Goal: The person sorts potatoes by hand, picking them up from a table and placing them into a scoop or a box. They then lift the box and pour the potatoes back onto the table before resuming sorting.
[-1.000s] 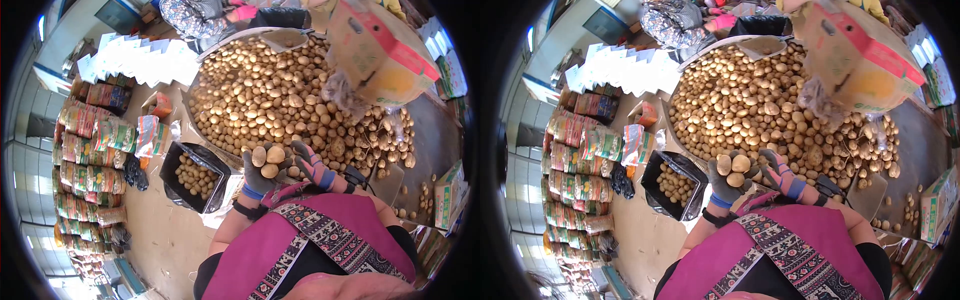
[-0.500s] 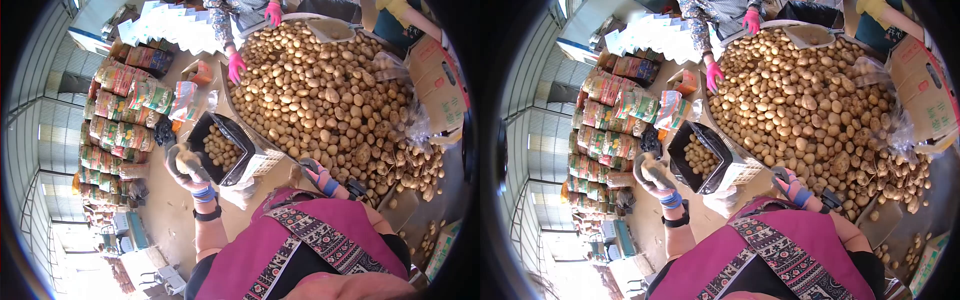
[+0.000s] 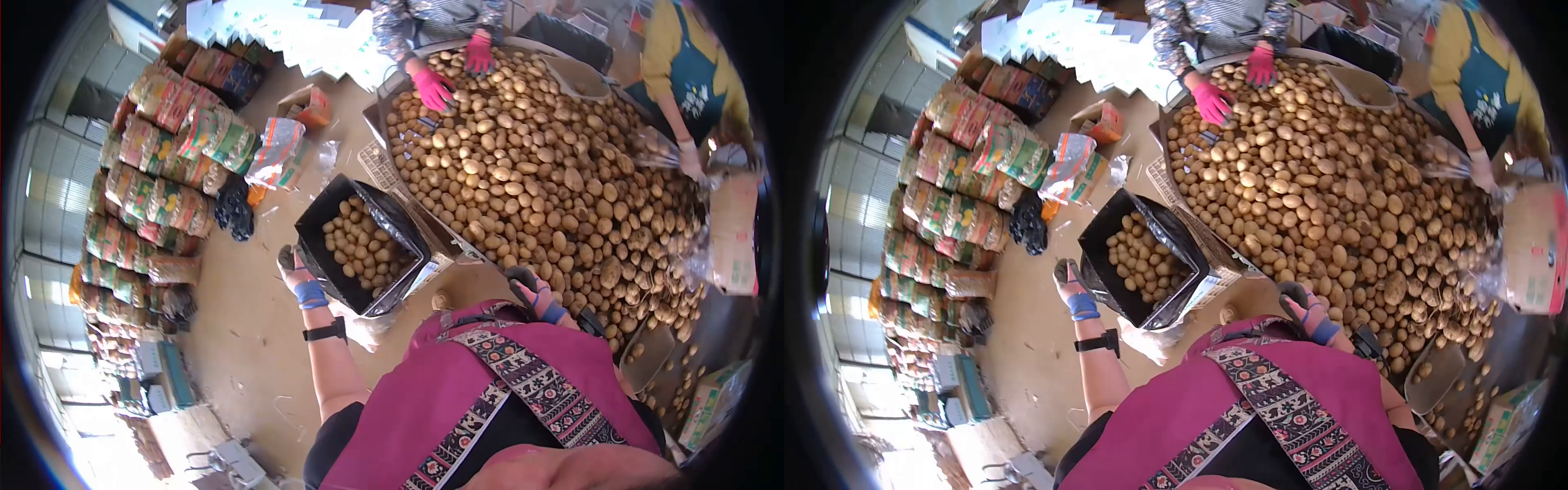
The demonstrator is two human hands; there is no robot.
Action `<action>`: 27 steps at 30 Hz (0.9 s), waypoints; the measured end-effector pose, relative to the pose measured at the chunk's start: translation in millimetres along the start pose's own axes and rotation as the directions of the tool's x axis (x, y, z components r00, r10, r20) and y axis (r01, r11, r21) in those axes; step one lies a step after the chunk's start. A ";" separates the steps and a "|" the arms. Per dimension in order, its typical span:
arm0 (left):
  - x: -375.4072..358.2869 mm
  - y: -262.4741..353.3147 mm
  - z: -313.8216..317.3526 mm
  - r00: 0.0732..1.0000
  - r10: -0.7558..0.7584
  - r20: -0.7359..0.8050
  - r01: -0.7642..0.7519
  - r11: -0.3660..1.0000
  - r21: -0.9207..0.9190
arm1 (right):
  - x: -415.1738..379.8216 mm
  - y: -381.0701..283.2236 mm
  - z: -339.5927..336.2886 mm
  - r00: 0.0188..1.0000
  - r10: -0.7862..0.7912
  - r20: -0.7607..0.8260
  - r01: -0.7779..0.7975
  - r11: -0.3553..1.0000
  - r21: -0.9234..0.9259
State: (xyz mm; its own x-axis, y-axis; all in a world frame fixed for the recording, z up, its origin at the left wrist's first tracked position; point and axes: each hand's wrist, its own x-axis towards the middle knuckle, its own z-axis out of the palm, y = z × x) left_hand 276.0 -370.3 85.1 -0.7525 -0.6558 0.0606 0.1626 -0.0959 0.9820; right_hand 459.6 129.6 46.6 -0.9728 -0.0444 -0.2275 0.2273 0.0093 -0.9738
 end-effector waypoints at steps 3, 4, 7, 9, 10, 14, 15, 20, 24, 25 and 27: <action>27.7 -17.4 -32.9 0.992 0.124 0.017 -0.116 0.860 0.496 | 20.0 -3.2 23.2 0.998 0.023 0.062 -0.020 0.999 -0.048; 35.1 -20.3 -42.5 0.989 0.143 0.045 -0.116 0.542 0.833 | 27.4 -5.6 32.3 0.993 0.039 0.108 -0.039 0.999 0.002; 43.2 -50.9 -62.0 0.970 -0.242 0.027 0.032 0.236 0.971 | 59.7 -31.2 64.6 0.980 0.105 0.171 -0.082 0.987 -0.136; 38.4 -71.2 -67.9 0.920 -0.393 -0.006 0.072 0.152 0.986 | 83.0 -37.9 88.6 0.960 0.163 0.229 -0.104 0.963 -0.249; 39.9 -93.8 -75.7 0.893 -0.450 0.012 0.055 0.137 0.989 | 98.1 -35.8 100.4 0.955 0.178 0.235 -0.110 0.955 -0.275; 44.7 -118.5 -73.9 0.894 -0.445 0.052 0.041 0.198 0.979 | 169.8 -29.4 161.9 0.919 0.216 0.331 -0.016 0.857 -0.515; 49.2 -110.4 -63.4 0.901 -0.434 0.013 0.054 0.143 0.988 | 187.3 -29.5 177.8 0.931 0.189 0.312 0.082 0.726 -0.683; 81.7 -111.9 -51.5 0.802 -0.587 -0.108 0.164 0.042 0.986 | 279.5 -21.6 240.2 0.937 0.290 0.195 0.095 0.325 -0.941; 65.0 -101.3 -54.7 0.806 -0.592 -0.033 0.095 0.075 0.993 | 285.2 -22.6 242.7 0.913 0.373 0.164 0.039 0.321 -0.946; 37.9 -103.5 -63.9 0.814 -0.580 -0.030 0.113 0.108 0.988 | 262.9 -0.7 225.7 0.941 0.284 0.182 0.058 0.396 -0.917; -38.4 -112.6 -82.4 0.963 -0.255 0.084 -0.047 0.148 0.988 | 216.8 21.5 196.0 0.945 0.260 0.200 0.080 0.410 -0.909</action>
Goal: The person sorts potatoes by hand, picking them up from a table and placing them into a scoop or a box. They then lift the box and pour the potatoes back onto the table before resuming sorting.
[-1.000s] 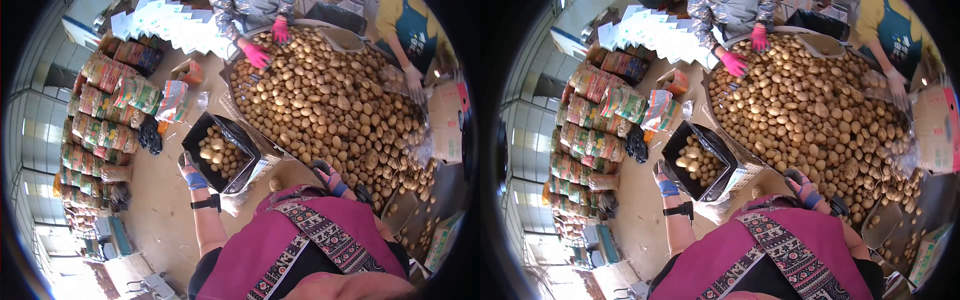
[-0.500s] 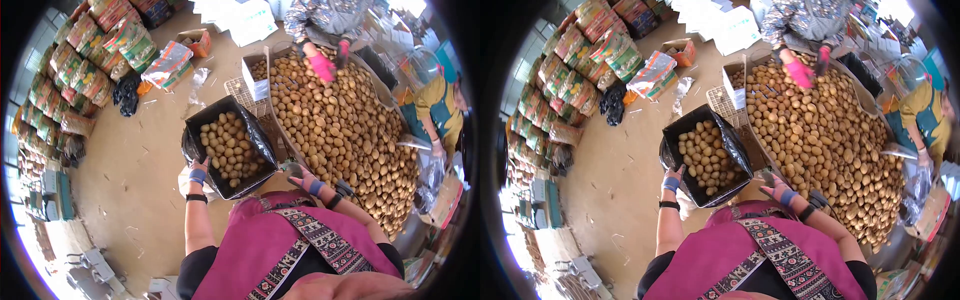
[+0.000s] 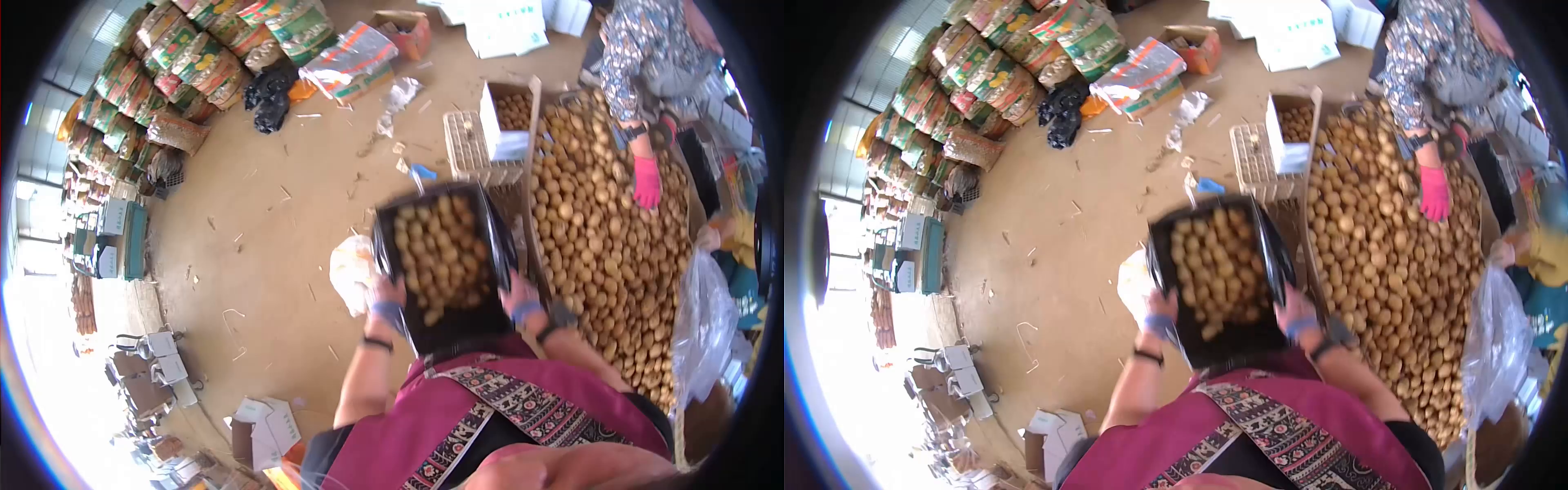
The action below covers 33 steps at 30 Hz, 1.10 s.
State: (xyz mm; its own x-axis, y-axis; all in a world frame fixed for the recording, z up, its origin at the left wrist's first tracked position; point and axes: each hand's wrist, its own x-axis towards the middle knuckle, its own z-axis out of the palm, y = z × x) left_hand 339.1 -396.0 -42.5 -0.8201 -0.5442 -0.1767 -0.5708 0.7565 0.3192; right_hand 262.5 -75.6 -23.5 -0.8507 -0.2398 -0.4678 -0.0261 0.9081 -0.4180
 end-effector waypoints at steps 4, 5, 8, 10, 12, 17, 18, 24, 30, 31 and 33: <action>-14.6 -10.1 17.4 0.972 -0.123 0.202 0.149 0.982 -0.119 | -6.1 -3.3 0.2 0.984 0.007 0.176 0.019 0.989 -0.145; -1.3 -18.3 31.9 0.978 -0.179 0.109 0.191 0.975 -0.110 | 10.0 -7.0 4.4 0.983 0.001 0.184 0.036 0.980 -0.196; 39.2 -19.4 33.8 0.993 -0.119 0.026 0.120 0.992 -0.044 | 45.4 -39.7 -32.3 0.987 0.079 0.138 -0.060 0.989 -0.136; 49.9 12.3 12.9 0.984 -0.174 0.042 0.178 0.976 -0.123 | 54.5 -21.7 -23.8 0.996 0.077 0.054 -0.069 0.989 -0.131; 41.2 10.1 15.2 0.982 -0.183 0.039 0.186 0.974 -0.127 | 47.4 -12.6 -11.4 0.993 0.109 0.055 -0.097 0.978 -0.185; 16.6 -0.2 5.8 0.853 -0.263 0.451 0.332 0.940 -0.079 | 26.4 -23.7 -20.7 0.972 0.186 0.142 -0.174 0.980 -0.096; 18.2 -6.0 13.9 0.883 -0.164 0.441 0.160 0.986 0.047 | 25.0 -19.5 -19.8 0.969 0.187 0.163 -0.168 0.978 -0.122; 21.2 72.2 -35.5 0.874 0.070 0.481 -0.088 0.996 0.014 | 48.9 43.5 20.3 0.938 0.337 -0.076 -0.339 0.941 -0.008; 49.2 19.6 -11.4 0.990 -0.019 0.142 0.046 0.980 -0.192 | 55.0 -16.0 24.9 0.934 0.356 0.024 -0.351 0.929 -0.112; 50.8 16.9 -9.4 0.997 0.019 0.071 -0.010 0.993 -0.120 | 68.0 -16.9 29.0 0.947 0.322 0.005 -0.315 0.928 -0.197; 60.6 12.0 6.2 0.970 -0.065 0.234 0.090 0.991 -0.096 | 81.1 -30.7 -2.9 0.978 0.184 -0.094 -0.186 0.983 -0.003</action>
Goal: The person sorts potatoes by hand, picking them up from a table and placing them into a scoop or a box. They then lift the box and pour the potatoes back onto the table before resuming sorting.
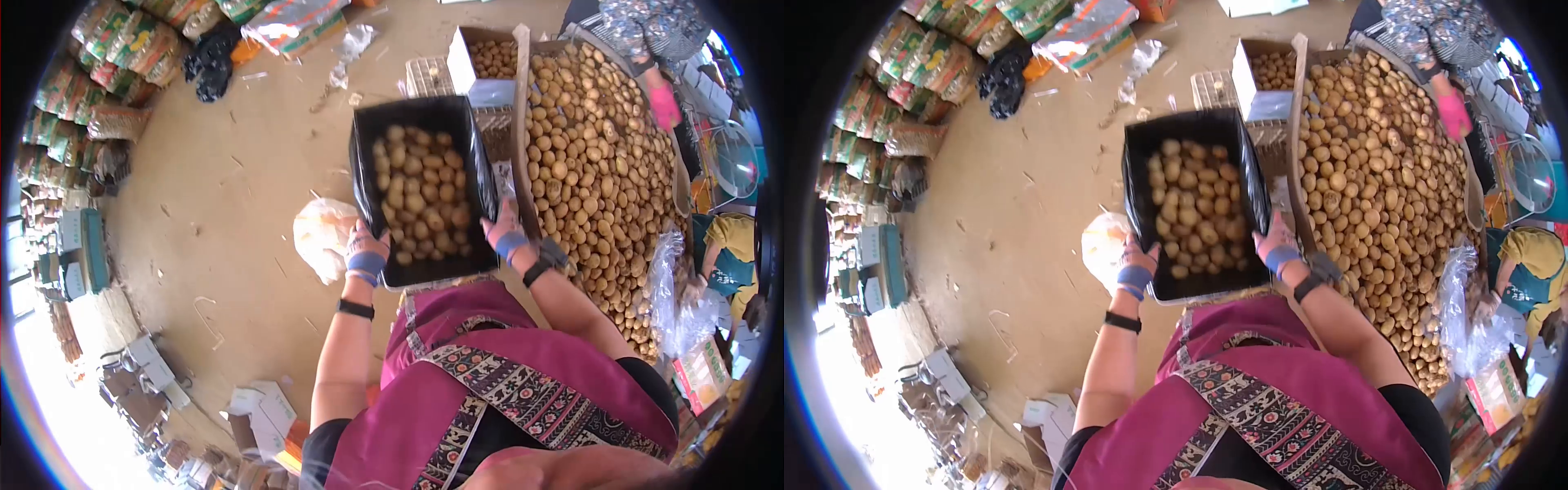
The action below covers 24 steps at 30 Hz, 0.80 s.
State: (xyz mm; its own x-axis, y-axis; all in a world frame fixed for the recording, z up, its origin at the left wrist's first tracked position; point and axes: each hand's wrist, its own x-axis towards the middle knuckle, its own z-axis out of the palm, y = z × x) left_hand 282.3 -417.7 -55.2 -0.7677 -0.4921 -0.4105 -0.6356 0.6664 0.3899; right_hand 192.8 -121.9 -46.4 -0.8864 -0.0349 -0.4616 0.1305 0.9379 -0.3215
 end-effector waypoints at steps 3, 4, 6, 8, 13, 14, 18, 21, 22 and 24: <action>37.4 -19.4 37.7 0.973 -0.069 -0.221 0.003 0.959 -0.284 | 9.0 -18.3 -14.7 0.948 -0.159 -0.275 0.175 0.984 0.038; 45.1 -18.4 28.5 0.987 -0.078 -0.138 0.028 0.943 -0.332 | 5.8 -30.4 -24.7 0.859 -0.304 -0.412 0.347 0.937 0.031; 42.7 -15.0 11.6 0.990 -0.054 -0.131 -0.008 0.902 -0.432 | -1.4 -59.9 -45.6 0.697 -0.579 -0.423 0.610 0.789 -0.077; 31.4 -7.0 2.3 0.992 -0.078 -0.103 0.030 0.915 -0.402 | -5.2 -89.4 -38.8 0.623 -0.719 -0.309 0.763 0.646 0.033; -1.8 -7.6 26.2 0.974 -0.060 -0.220 -0.051 0.882 -0.469 | 28.4 -127.2 43.8 0.554 -0.381 0.741 0.799 0.495 -0.343; -3.0 -8.5 29.7 0.974 -0.103 -0.203 -0.025 0.837 -0.546 | 38.8 -129.7 45.2 0.553 -0.378 0.742 0.797 0.501 -0.339; 1.8 -6.4 21.3 0.983 -0.103 -0.154 -0.024 0.752 -0.658 | 71.8 -136.3 43.2 0.626 -0.459 0.631 0.775 0.453 -0.439; 14.3 -7.4 14.3 0.992 -0.100 -0.076 0.018 0.710 -0.704 | 95.2 -141.8 42.0 0.650 -0.524 0.551 0.759 0.407 -0.509; 15.8 -11.2 18.4 0.991 -0.108 -0.073 0.025 0.707 -0.707 | 105.7 -145.3 41.5 0.655 -0.548 0.521 0.751 0.391 -0.532; 15.8 -17.7 28.7 0.990 -0.082 -0.114 -0.026 0.688 -0.725 | 135.1 -152.4 38.4 0.744 -0.633 0.215 0.629 0.554 -0.545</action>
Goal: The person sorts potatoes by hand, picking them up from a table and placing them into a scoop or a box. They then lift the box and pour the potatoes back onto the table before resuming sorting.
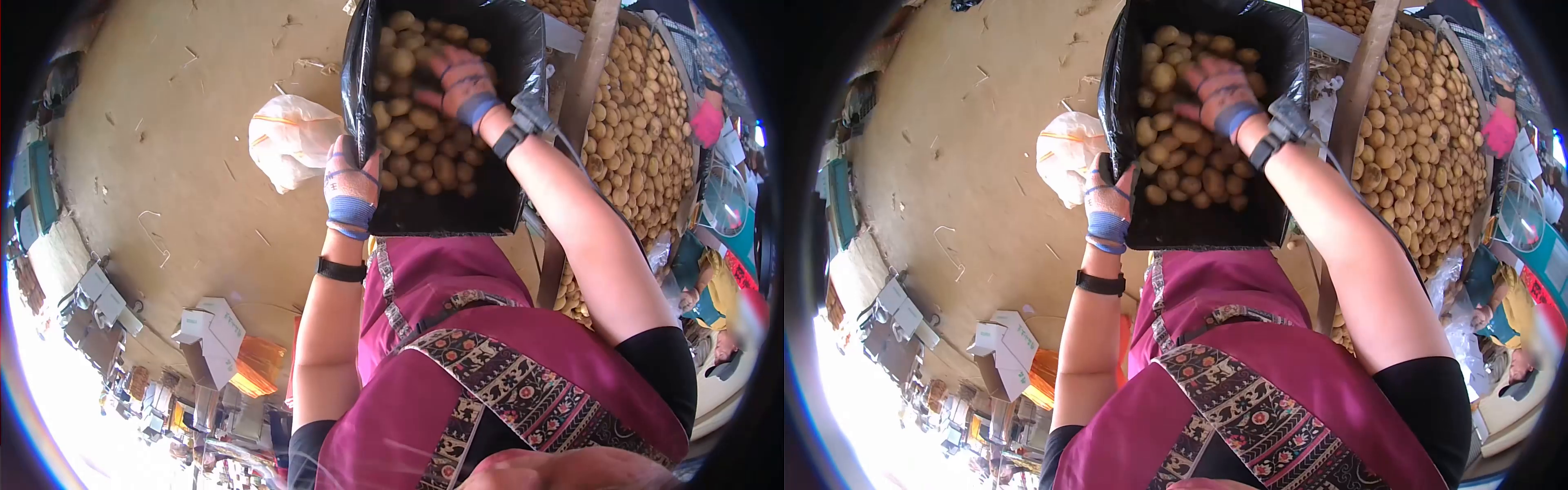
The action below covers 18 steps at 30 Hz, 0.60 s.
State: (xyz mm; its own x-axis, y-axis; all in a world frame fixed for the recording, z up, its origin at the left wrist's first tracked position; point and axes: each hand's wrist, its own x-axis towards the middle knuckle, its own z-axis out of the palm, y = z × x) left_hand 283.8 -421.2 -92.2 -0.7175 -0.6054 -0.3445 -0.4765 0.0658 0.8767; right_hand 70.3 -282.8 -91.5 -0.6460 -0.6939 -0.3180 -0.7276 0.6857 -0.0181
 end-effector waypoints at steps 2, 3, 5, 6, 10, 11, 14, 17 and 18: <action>-4.5 0.2 3.1 1.000 -0.003 0.004 0.003 0.999 -0.044 | 25.6 23.9 -14.0 0.970 0.239 -0.040 -0.232 0.965 0.125; -6.3 2.4 3.0 1.000 0.001 0.011 0.000 0.997 -0.081 | 32.0 33.8 -6.7 0.941 0.336 -0.023 -0.329 0.930 0.163; -6.9 9.0 0.2 1.000 0.010 0.024 -0.009 0.999 -0.036 | 41.7 38.6 4.7 0.903 0.339 0.263 -0.367 0.928 0.062; -6.0 11.4 -0.1 0.999 0.028 0.037 -0.028 1.000 0.003 | 43.5 30.1 3.5 0.874 0.344 0.342 -0.321 0.939 -0.125; 0.2 3.7 -0.1 0.999 0.039 -0.006 -0.039 0.998 0.051 | 19.2 3.7 -10.1 0.848 0.262 0.460 -0.253 0.964 -0.082; -0.3 3.5 -0.4 0.999 0.046 -0.004 -0.045 0.998 0.053 | 10.9 -0.5 -9.4 0.871 0.214 0.442 -0.210 0.976 -0.059; -4.8 5.0 -1.8 0.998 0.069 0.017 -0.070 0.994 0.085 | -18.5 -22.2 -26.6 0.852 0.135 0.507 -0.106 0.991 -0.085; -9.7 -0.7 2.1 0.996 0.084 0.000 -0.084 0.994 0.073 | -49.8 -35.8 -17.2 0.773 0.086 0.629 0.075 0.971 -0.226; -8.2 0.6 1.7 0.996 0.090 0.003 -0.090 0.993 0.072 | -59.8 -41.9 -16.4 0.753 0.095 0.651 0.076 0.970 -0.229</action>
State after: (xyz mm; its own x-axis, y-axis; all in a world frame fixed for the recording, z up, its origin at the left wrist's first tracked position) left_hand 288.5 -414.9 -89.5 -0.7590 -0.5947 -0.2653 -0.4456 0.1772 0.8775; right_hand 135.6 -273.7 -56.2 -0.4056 -0.3140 -0.8584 -0.8079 0.5625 0.1759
